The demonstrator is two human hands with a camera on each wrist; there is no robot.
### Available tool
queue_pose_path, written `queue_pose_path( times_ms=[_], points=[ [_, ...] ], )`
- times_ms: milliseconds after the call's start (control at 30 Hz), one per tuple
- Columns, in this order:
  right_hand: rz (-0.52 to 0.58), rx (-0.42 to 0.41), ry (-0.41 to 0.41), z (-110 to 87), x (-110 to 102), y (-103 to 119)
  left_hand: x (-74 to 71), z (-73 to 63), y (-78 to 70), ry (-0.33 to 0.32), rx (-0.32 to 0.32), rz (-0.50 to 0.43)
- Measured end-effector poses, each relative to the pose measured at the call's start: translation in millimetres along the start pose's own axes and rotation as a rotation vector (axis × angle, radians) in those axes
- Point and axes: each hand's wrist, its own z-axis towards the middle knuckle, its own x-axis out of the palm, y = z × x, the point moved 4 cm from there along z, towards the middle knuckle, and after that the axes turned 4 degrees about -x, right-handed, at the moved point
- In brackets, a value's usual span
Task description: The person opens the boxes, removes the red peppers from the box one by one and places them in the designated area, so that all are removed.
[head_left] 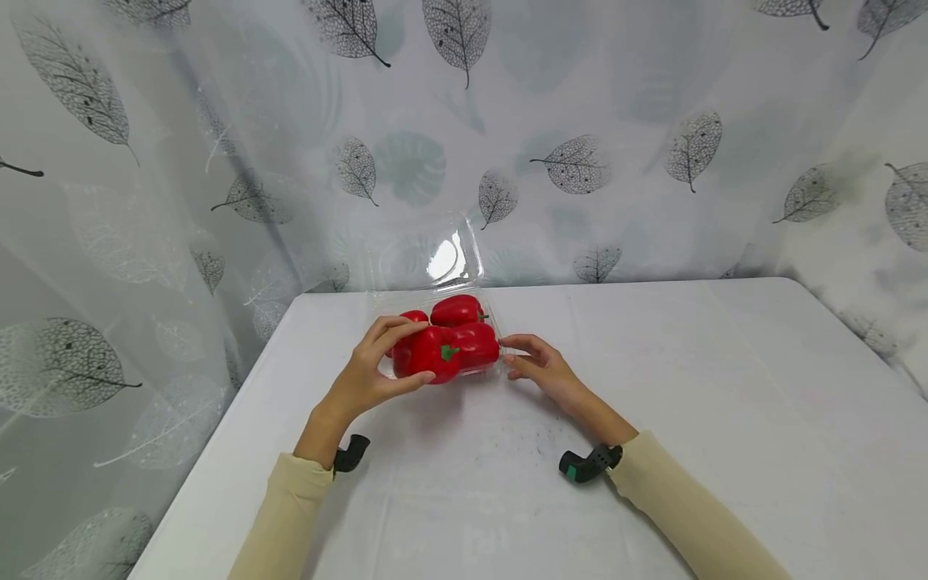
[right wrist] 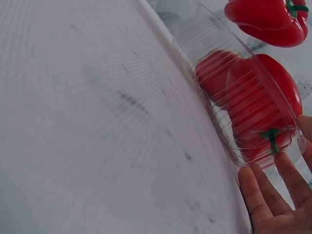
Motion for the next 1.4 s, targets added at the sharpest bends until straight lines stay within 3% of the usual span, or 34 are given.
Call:
queue_pose_path(
  times_ms=[267,667,933,1167,1400],
  points=[
    [0.004,-0.014,-0.008,0.2,-2.2,0.5,0.2,5.7,-8.4,0.008,0.028,0.000],
    [0.020,0.005,0.010,-2.8,-1.0,-1.8,2.2,3.4,-24.3,0.032,0.012,-0.002],
    [0.022,0.009,-0.001,-3.5,-2.0,-2.4,8.0,5.5,-35.1,0.074,0.063,0.020],
    [0.017,0.011,0.002,-3.0,-1.4,-1.3,10.6,6.6,-42.7,0.095,0.054,0.032],
    [-0.003,0.024,-0.010,-2.5,-1.8,-1.4,13.2,10.8,-50.8,0.107,0.107,0.026]
  ],
)
